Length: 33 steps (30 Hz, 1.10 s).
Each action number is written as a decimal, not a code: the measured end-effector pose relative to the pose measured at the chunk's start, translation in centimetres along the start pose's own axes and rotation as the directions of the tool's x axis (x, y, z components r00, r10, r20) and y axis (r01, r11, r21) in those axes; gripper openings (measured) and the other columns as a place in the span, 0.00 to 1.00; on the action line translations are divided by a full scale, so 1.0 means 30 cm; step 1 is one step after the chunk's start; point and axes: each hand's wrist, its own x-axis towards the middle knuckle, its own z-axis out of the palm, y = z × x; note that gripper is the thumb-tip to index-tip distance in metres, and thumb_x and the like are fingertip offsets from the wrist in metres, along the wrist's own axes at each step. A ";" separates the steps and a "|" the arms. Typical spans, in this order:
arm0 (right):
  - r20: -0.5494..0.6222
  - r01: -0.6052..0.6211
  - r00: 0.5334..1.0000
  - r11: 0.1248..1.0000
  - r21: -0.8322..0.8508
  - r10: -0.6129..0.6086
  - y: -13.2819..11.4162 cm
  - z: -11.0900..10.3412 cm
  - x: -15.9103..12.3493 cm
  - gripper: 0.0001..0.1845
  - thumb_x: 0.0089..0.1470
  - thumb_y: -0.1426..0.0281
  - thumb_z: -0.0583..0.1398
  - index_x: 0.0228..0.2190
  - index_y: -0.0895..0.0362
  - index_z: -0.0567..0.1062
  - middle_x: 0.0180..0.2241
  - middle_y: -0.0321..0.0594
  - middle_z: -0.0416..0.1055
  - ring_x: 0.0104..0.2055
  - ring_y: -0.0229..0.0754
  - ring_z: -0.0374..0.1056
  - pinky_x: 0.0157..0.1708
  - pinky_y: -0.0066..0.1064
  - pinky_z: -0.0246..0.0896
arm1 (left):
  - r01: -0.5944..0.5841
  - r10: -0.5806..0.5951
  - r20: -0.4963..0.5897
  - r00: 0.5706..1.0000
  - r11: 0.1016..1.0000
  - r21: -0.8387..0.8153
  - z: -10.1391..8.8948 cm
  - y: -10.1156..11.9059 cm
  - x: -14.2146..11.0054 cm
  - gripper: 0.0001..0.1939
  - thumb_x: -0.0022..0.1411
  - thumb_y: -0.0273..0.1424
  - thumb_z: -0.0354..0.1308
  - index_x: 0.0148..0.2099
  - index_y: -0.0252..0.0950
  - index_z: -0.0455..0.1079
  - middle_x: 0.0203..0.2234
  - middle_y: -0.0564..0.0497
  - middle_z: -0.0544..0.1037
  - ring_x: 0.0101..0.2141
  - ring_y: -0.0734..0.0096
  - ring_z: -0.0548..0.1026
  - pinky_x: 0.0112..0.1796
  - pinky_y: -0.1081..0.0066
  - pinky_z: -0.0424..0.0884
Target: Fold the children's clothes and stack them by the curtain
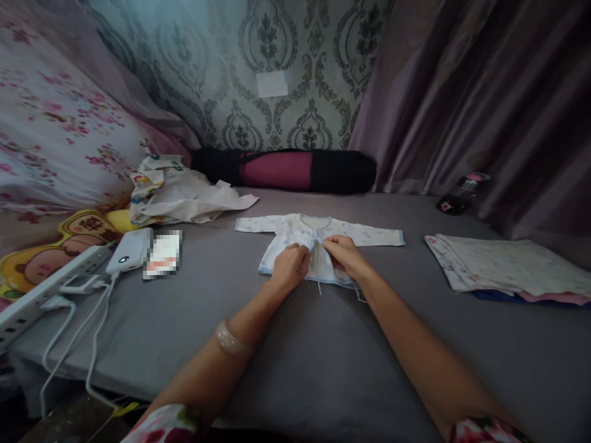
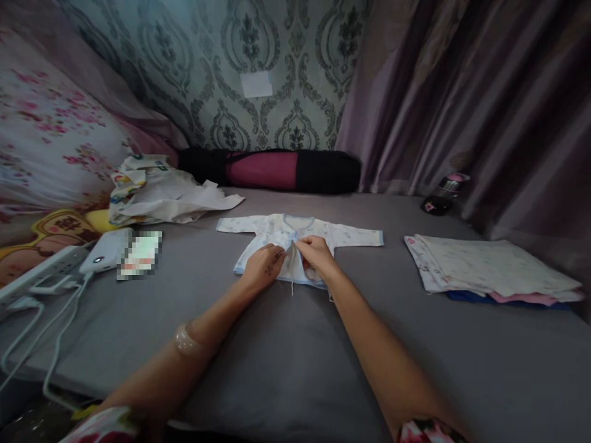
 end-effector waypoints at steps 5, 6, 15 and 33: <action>-0.010 0.003 1.000 0.999 0.054 -0.002 -0.014 0.018 -0.006 0.03 0.43 0.72 0.56 0.23 0.57 0.70 0.12 0.27 0.60 0.14 0.32 0.57 0.14 0.21 0.50 | -0.073 0.076 0.055 0.996 0.996 -0.055 0.024 0.006 0.004 0.13 0.66 0.31 0.45 0.41 0.37 0.71 0.35 0.47 0.73 0.38 0.66 0.73 0.38 0.72 0.66; -0.016 0.006 1.000 0.999 0.047 -0.006 -0.016 0.022 -0.009 0.03 0.43 0.73 0.56 0.22 0.57 0.69 0.12 0.27 0.60 0.14 0.32 0.57 0.14 0.21 0.50 | -0.088 0.092 0.071 0.993 0.994 -0.058 0.028 0.006 0.004 0.13 0.65 0.31 0.46 0.41 0.37 0.72 0.35 0.47 0.72 0.38 0.66 0.72 0.37 0.71 0.66; -0.031 0.075 0.996 0.985 -0.156 -0.081 0.049 0.076 0.008 0.10 0.50 0.74 0.54 0.35 0.58 0.73 0.26 0.35 0.71 0.21 0.35 0.65 0.19 0.24 0.60 | 0.115 -0.057 0.158 0.986 0.915 -0.386 0.022 -0.038 0.033 0.15 0.56 0.28 0.48 0.41 0.32 0.73 0.26 0.51 0.74 0.30 0.69 0.71 0.33 0.72 0.65; 0.294 0.399 0.917 0.620 -0.676 -0.269 0.095 -0.269 -0.206 0.16 0.49 0.65 0.60 0.41 0.56 0.73 0.35 0.40 0.70 0.32 0.38 0.66 0.34 0.28 0.59 | 0.050 -0.028 0.061 0.998 0.910 -0.413 0.052 -0.062 0.019 0.26 0.57 0.32 0.55 0.58 0.38 0.64 0.27 0.54 0.72 0.30 0.72 0.70 0.36 0.73 0.66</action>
